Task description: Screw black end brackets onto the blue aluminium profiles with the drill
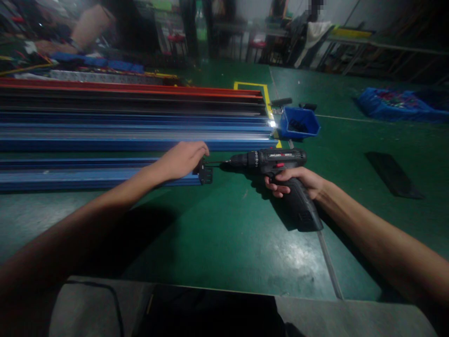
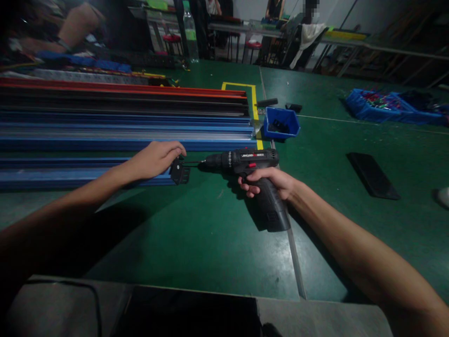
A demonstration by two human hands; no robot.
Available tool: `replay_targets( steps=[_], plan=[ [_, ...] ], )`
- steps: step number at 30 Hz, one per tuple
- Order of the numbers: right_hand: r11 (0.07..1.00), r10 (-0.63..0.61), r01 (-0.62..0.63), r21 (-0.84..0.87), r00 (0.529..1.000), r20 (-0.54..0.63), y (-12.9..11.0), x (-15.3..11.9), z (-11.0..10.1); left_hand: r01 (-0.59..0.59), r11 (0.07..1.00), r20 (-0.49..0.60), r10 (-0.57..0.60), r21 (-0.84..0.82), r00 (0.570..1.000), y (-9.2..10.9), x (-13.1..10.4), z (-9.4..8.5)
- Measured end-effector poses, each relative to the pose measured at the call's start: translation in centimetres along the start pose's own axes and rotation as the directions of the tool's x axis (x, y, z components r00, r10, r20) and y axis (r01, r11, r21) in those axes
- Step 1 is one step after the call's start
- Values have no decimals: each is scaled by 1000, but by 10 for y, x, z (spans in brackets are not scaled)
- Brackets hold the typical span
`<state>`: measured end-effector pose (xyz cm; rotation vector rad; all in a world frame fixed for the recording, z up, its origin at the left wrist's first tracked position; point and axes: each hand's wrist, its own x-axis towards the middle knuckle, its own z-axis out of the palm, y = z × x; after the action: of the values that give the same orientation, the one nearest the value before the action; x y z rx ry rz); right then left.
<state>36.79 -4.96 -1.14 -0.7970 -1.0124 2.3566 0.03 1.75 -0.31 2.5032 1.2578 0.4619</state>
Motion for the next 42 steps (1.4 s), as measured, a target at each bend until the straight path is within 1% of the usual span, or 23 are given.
replay_targets(
  steps=[30,42],
  plan=[
    [1000,-18,18,-9,999,-30,1,0,3,6,1000,10,-6,-4,1000,1,1,0],
    [1000,-11,12,15,1000,-22,0,0,3,-4,1000,11,4,8,1000,-1,0,0]
  ],
)
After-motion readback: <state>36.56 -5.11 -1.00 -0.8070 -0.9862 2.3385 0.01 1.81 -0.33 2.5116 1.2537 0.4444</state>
